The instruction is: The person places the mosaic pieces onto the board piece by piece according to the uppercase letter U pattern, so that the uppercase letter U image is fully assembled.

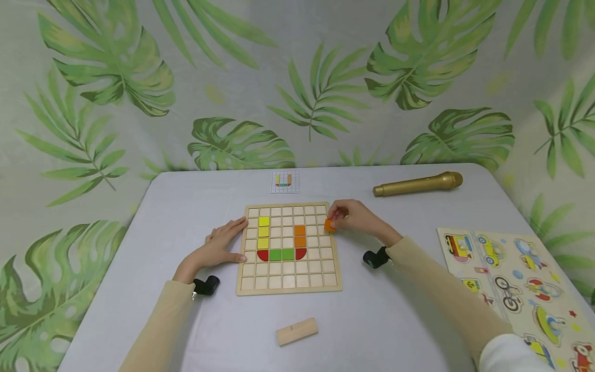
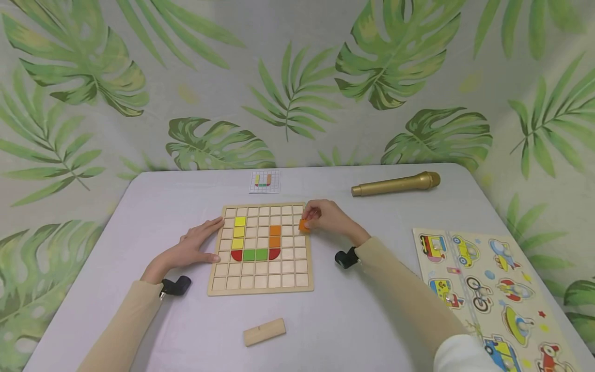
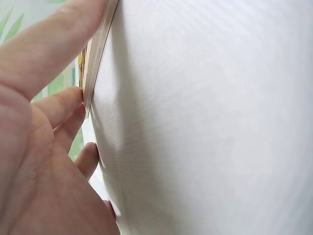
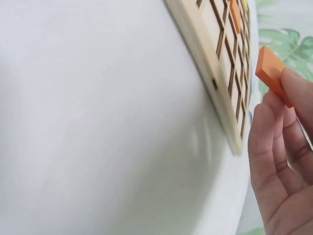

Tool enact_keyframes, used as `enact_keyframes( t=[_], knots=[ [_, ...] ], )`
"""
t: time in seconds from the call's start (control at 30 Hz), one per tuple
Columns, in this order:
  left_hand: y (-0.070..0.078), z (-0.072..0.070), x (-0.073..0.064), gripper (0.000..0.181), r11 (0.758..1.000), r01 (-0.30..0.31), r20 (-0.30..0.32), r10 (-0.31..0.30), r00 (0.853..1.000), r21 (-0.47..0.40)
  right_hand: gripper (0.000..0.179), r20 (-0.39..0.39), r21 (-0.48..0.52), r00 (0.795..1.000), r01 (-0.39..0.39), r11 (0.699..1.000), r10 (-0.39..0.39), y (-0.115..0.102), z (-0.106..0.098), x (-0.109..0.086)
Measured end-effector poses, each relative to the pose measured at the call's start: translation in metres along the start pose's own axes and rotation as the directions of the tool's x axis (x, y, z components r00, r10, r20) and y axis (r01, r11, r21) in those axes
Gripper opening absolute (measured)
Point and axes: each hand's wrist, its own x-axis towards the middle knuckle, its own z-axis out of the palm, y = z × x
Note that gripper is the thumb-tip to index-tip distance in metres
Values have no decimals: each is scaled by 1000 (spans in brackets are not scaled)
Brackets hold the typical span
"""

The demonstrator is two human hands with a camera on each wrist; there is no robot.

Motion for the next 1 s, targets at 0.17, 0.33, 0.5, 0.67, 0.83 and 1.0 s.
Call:
enact_keyframes(
  t=[0.17,0.33,0.5,0.67,0.83,1.0],
  knots=[
    [-1,0,0,93,1000,1,-1,-1,1000,0,11,4,-5,1000,-9,1000,9,-7,17,25],
    [0,0,0,93,1000,10,4,-10,1000,3,12,7,-3,1000,-25,1000,25,-14,31,45],
    [1,0,1,93,1000,11,9,-11,1000,1,11,14,-51,1000,2,999,-1,-17,42,57],
    [2,0,1,93,1000,7,9,-7,1000,-7,9,11,-104,1000,-2,995,3,-16,49,62],
    [2,-1,1,93,1000,11,12,-10,1000,-8,9,-3,-141,1000,-18,990,18,-16,52,62],
    [3,-1,0,93,1000,12,11,-12,1000,-12,8,-5,-162,1000,-11,987,10,-17,53,61]
  ],
)
